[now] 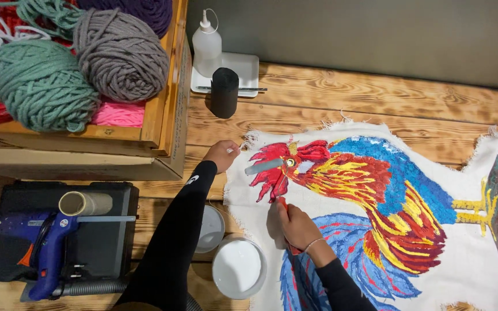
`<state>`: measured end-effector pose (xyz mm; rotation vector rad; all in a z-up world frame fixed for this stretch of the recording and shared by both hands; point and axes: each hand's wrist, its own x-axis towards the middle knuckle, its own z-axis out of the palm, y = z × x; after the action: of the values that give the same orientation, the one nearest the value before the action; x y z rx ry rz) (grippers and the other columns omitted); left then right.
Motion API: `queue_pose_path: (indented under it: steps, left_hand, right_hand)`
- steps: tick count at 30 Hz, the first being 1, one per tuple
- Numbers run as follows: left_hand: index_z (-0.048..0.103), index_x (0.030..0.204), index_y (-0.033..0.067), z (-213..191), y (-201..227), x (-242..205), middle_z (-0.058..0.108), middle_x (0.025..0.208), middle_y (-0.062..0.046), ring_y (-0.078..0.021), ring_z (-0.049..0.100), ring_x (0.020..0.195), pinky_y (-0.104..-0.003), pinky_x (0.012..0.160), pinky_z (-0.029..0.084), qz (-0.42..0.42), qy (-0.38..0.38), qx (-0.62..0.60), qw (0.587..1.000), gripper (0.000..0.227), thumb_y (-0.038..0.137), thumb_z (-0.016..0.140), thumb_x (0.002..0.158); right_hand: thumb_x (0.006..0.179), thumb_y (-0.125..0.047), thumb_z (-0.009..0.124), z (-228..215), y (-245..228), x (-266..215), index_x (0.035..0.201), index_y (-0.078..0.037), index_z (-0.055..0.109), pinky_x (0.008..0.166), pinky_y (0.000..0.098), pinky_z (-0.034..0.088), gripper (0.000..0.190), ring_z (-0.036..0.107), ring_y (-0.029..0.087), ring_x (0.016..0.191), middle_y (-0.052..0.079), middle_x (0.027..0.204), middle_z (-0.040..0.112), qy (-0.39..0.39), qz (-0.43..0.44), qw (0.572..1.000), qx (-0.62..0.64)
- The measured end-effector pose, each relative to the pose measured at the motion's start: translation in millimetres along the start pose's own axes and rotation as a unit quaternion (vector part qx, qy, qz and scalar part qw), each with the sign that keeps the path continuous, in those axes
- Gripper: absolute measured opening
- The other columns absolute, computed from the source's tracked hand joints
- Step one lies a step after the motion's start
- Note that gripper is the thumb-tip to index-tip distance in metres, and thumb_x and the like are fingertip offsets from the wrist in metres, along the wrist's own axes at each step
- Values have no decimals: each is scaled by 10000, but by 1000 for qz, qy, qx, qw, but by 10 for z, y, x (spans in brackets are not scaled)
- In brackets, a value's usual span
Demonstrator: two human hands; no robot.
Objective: Apply adhesive to the back of a tufted rug using a roller.
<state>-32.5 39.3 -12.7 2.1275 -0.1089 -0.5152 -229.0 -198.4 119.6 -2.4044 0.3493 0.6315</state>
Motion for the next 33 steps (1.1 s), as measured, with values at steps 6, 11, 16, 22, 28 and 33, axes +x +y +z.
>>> queue_pose_path:
  steps: [6,11,16,22,28,33]
  left_hand:
    - [713,1072,103,3,49,-60,729,1117,-113,-265,707,986,-390,890,544,-12,8,-12,1000,253,319,669,946]
    - [714,1064,96,39,-37,-17,722,1123,-111,-264,696,1001,-393,894,541,12,16,-4,1000,252,316,672,948]
    - [712,1069,97,-30,67,-96,716,1122,-112,-269,695,1000,-396,901,538,-7,14,-10,1000,253,316,670,948]
    - [702,1060,93,73,-34,-47,716,1127,-117,-270,690,1002,-390,900,538,20,35,-13,999,227,292,674,955]
    - [696,1059,105,-9,117,-176,740,1057,-124,-268,709,947,-382,865,549,-10,19,-30,999,220,299,672,957]
    - [702,1047,100,0,47,-121,731,1070,-122,-266,696,961,-382,867,539,11,30,-24,999,224,303,674,957]
  right_hand:
    - [1024,-462,427,-147,-26,-21,920,31,619,619,469,537,539,675,337,581,231,668,640,-3,18,987,161]
    - [1036,-483,419,-77,-25,148,892,38,615,599,444,553,575,688,321,559,227,659,652,-9,25,989,146]
    - [1019,-495,432,168,256,6,907,34,638,700,467,559,578,721,400,717,281,769,690,-11,-9,998,69]
    - [1023,-501,417,228,127,130,916,25,649,822,538,512,585,668,497,895,334,891,684,31,-31,999,-7]
    - [1026,-493,407,223,131,-205,934,-1,636,806,549,519,550,672,489,870,317,881,695,37,-30,998,-52]
    - [1019,-499,391,284,42,-50,970,-25,628,795,559,517,532,677,484,871,303,882,701,36,-14,998,-57]
